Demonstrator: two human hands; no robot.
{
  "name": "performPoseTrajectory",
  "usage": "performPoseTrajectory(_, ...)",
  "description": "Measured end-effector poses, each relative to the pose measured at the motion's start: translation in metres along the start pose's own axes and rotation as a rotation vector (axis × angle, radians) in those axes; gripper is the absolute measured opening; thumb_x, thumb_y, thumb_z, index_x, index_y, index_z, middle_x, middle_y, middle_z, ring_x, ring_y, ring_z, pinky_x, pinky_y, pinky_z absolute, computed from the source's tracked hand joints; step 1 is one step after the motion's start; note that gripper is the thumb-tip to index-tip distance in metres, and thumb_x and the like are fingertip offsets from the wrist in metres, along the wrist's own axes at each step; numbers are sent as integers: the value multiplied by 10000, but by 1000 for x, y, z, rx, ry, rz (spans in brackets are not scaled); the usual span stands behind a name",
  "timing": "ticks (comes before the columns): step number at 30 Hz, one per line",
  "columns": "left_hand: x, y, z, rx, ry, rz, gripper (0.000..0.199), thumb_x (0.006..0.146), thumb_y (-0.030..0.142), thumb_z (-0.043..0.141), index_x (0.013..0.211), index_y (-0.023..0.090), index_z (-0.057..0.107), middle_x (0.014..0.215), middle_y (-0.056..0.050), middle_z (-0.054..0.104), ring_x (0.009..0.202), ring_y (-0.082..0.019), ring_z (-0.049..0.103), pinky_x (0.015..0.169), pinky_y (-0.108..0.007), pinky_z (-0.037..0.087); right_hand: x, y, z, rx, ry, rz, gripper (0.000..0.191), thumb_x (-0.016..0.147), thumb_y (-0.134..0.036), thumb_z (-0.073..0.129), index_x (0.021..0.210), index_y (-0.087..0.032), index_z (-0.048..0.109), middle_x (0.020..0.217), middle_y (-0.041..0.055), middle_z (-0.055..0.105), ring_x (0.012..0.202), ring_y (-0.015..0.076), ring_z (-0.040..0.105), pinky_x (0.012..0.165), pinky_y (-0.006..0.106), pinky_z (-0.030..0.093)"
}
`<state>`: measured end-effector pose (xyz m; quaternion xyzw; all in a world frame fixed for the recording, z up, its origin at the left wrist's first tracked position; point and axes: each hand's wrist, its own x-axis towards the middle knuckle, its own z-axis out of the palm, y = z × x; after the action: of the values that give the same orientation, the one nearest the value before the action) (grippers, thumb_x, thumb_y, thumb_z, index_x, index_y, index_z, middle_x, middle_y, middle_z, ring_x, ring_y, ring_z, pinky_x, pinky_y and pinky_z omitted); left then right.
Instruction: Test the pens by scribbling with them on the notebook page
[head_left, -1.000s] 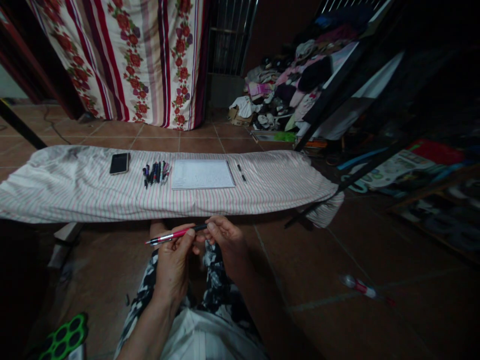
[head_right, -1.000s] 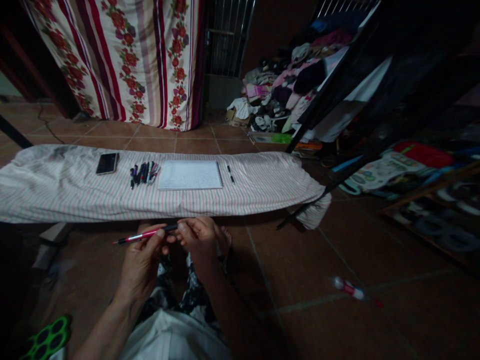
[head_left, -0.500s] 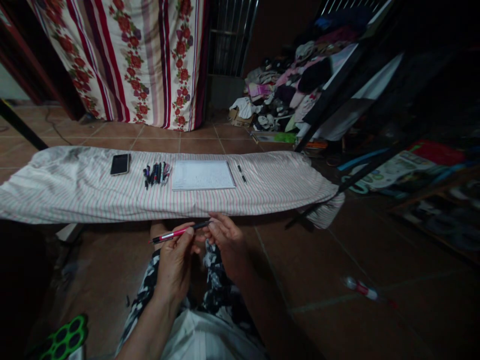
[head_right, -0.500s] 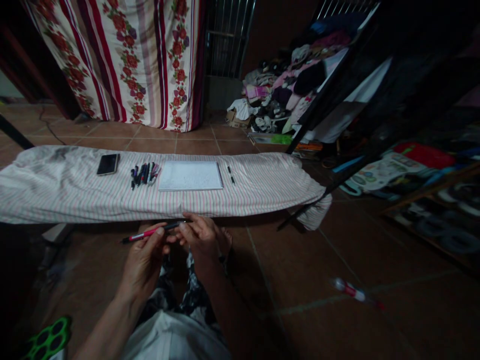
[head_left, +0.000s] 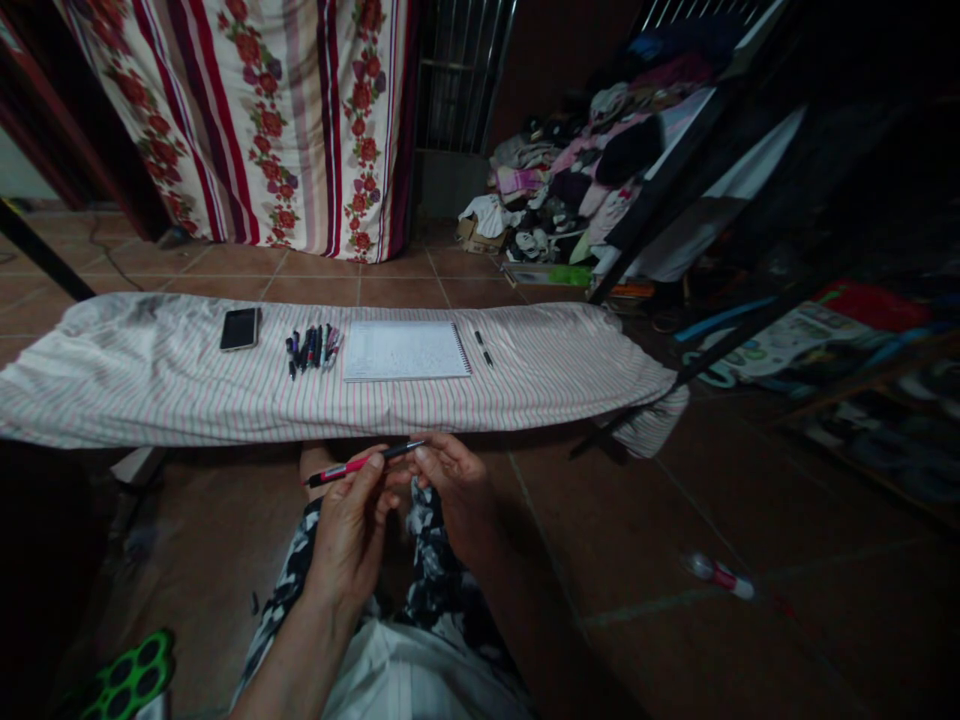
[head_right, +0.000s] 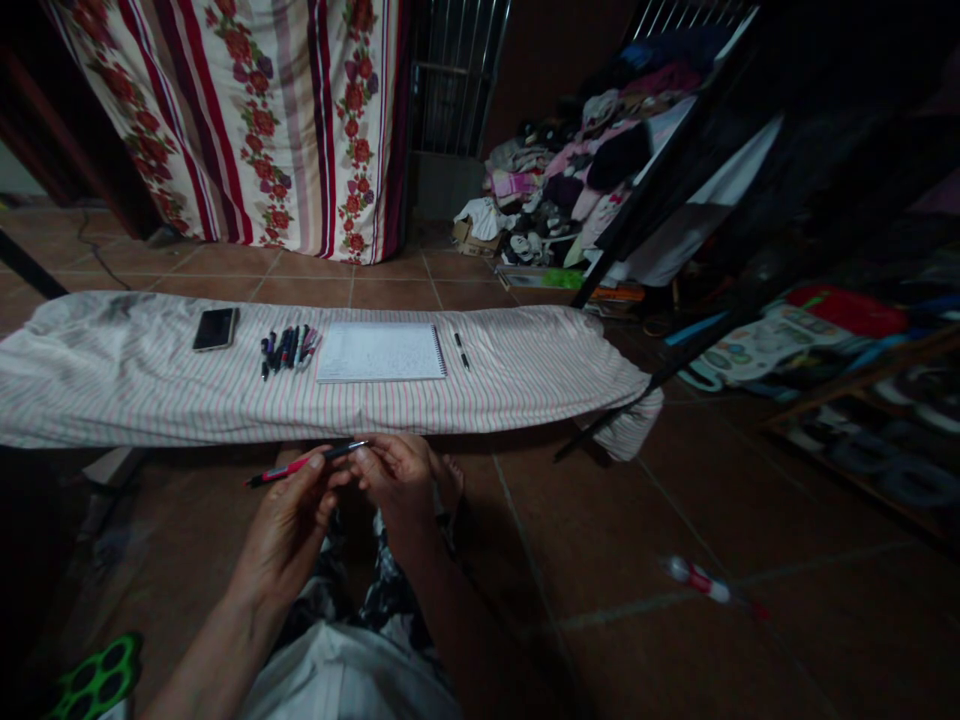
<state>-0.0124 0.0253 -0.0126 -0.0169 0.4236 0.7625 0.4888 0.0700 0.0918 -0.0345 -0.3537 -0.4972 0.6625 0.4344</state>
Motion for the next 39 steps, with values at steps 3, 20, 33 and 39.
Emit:
performPoseTrajectory(3,-1,0,0,-4,-2,-2,81,762,50,617,836,76,637,727,-84,724,570,-120,676,422,-118,481,-1,1,0,-52,3,-30,243,684,-341,673,857,-172,683,742,37,678,613,140,612,514,237,487)
performPoseTrajectory(20,4,-10,-8,71,33,97,403,517,230,829,844,94,635,633,-39,692,526,-120,639,415,-135,454,0,-1,3,-74,-33,43,157,711,-320,617,788,-183,608,645,-10,628,600,134,605,545,233,475)
performPoseTrajectory(33,36,-21,-34,701,1,619,251,728,373,678,844,151,677,855,-66,674,793,-184,633,710,-300,505,2,21,-11,-990,14,-664,287,854,-231,504,1107,-236,638,883,75,614,862,211,587,782,373,490)
performPoseTrajectory(39,38,-26,-28,998,-106,874,150,827,295,583,915,207,666,964,-58,653,958,-203,595,881,-364,474,17,35,-16,-1149,-61,-785,349,840,-118,419,1104,-223,621,888,75,625,924,211,579,812,367,483)
